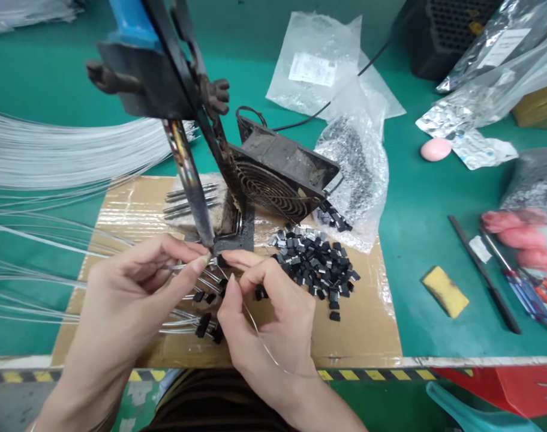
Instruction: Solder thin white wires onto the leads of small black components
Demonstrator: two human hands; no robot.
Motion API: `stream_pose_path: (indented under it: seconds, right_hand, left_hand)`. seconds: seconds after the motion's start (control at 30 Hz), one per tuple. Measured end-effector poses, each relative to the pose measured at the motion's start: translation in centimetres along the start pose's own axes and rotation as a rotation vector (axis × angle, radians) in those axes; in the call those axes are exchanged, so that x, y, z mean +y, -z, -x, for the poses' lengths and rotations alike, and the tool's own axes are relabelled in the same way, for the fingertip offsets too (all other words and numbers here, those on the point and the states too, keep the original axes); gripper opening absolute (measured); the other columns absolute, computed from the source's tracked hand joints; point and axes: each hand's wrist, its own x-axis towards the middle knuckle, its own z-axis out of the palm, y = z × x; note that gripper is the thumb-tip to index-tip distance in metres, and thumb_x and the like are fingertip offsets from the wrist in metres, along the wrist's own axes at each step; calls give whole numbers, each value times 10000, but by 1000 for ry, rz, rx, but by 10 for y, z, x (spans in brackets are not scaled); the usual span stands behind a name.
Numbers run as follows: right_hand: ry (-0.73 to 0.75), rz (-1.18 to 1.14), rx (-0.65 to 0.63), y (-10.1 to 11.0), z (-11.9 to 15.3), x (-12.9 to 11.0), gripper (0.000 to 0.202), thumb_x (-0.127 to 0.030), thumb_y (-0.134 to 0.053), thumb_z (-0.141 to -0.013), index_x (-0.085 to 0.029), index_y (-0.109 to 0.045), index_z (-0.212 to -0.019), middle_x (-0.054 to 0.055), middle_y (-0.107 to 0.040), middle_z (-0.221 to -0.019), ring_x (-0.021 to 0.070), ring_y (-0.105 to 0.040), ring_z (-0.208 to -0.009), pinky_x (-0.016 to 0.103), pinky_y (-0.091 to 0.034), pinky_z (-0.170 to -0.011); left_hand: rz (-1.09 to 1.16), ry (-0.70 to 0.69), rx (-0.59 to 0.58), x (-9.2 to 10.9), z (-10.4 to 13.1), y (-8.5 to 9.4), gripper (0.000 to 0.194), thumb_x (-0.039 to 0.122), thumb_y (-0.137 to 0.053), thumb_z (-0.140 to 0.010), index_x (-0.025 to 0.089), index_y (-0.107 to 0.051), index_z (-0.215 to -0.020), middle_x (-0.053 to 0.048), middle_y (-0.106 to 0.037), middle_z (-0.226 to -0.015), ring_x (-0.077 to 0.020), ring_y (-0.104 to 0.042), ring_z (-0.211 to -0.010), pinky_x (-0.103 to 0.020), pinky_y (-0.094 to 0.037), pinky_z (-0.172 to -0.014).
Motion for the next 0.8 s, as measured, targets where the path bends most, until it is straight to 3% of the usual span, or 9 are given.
stream_pose_path:
  seconds: [0.47,0.8]
  right_hand:
    - [41,5,79,-5,-11,-7,251,-38,-675,-897,-252,-587,-800,-4,-815,-1148,194,-765,-1158,351,-584,-1036]
    - [30,-16,67,-3,-9,-8,250,-32,-673,-904,-249,-595,-806,5,-808,-1197,206,-770,-1147,375,-592,-1029]
  left_hand:
    - [23,-60,29,6,-8,-2,179,65,-742,-849,232,-733,-783,59,-795,-836,-60,-730,-748,-101,-531,-661]
    - [11,-86,42,7,-7,-1,176,60,-749,-849,228,-745,-794,53,-789,-829,-61,-730,-732,-99,-535,-647]
